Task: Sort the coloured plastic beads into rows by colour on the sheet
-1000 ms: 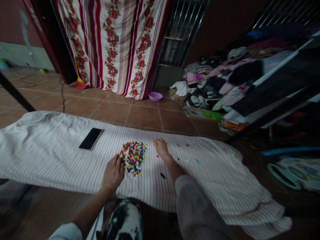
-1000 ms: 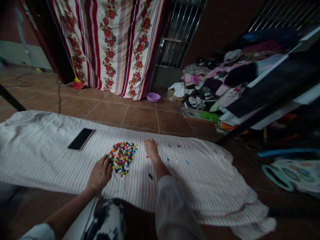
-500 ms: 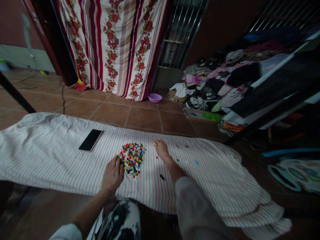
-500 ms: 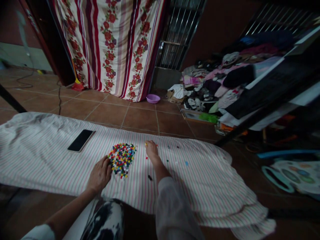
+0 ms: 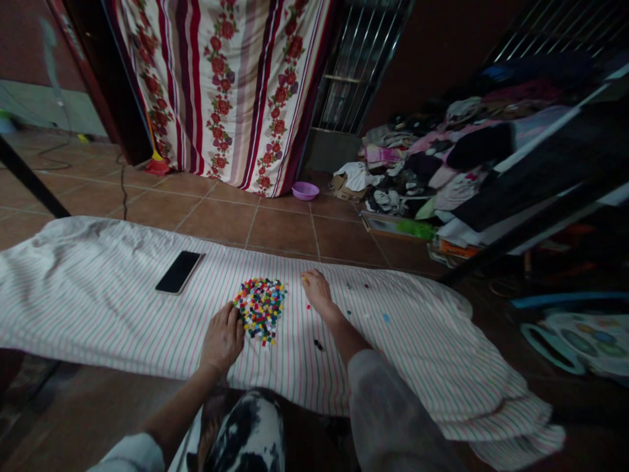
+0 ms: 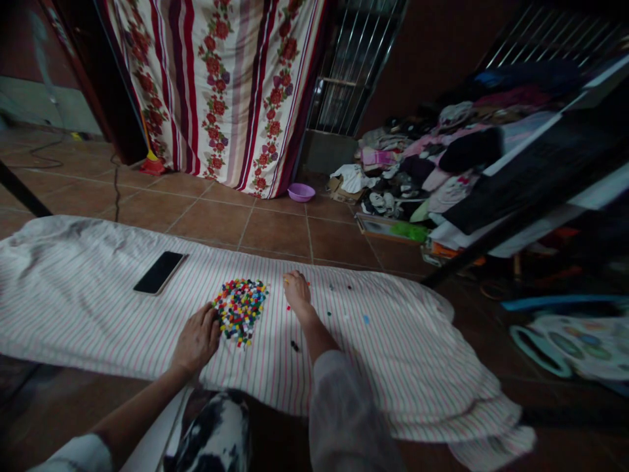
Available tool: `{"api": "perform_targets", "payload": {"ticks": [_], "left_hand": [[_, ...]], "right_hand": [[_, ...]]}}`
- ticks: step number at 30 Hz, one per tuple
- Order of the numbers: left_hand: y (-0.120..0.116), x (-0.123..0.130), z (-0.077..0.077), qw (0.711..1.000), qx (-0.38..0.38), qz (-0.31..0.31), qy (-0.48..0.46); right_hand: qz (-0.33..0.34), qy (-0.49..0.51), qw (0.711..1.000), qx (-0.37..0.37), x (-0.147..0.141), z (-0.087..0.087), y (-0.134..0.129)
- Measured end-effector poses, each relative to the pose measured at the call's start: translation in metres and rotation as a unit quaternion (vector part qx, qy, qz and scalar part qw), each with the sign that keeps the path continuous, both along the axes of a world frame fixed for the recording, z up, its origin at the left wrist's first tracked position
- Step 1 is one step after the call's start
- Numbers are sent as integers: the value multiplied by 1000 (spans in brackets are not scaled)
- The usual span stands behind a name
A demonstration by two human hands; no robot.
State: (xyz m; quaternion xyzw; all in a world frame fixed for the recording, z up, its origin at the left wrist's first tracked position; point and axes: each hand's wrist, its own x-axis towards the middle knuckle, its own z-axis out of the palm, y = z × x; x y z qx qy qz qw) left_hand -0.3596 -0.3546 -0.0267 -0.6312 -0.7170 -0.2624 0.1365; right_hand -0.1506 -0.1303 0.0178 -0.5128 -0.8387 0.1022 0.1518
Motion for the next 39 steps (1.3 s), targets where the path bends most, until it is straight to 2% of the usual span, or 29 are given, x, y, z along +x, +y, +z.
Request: {"api": "perform_targets", "payload": {"ticks": [4, 7, 9, 15, 21, 32, 39], "left_hand": [[0, 0, -1, 1000, 1, -2, 10], [0, 0, 0, 1000, 5, 4, 8], [0, 1, 1, 1000, 8, 9, 4], [0, 1, 3, 1000, 13, 1, 1], [1, 0, 3, 1000, 6, 1, 8], [0, -2, 5, 1000, -22, -19, 6], [0, -3, 2, 1000, -16, -24, 4]], "right_hand": [[67, 10, 997, -31, -13, -3, -8], [87, 5, 995, -43, -25, -5, -15], [75, -13, 996, -54, -33, -6, -19], [-23, -61, 994, -90, -57, -8, -37], [-45, -59, 995, -60, -72, -5, -58], [-56, -15, 995, -79, -62, 9, -68], [-58, 49, 996, -54, -39, 8, -76]]}}
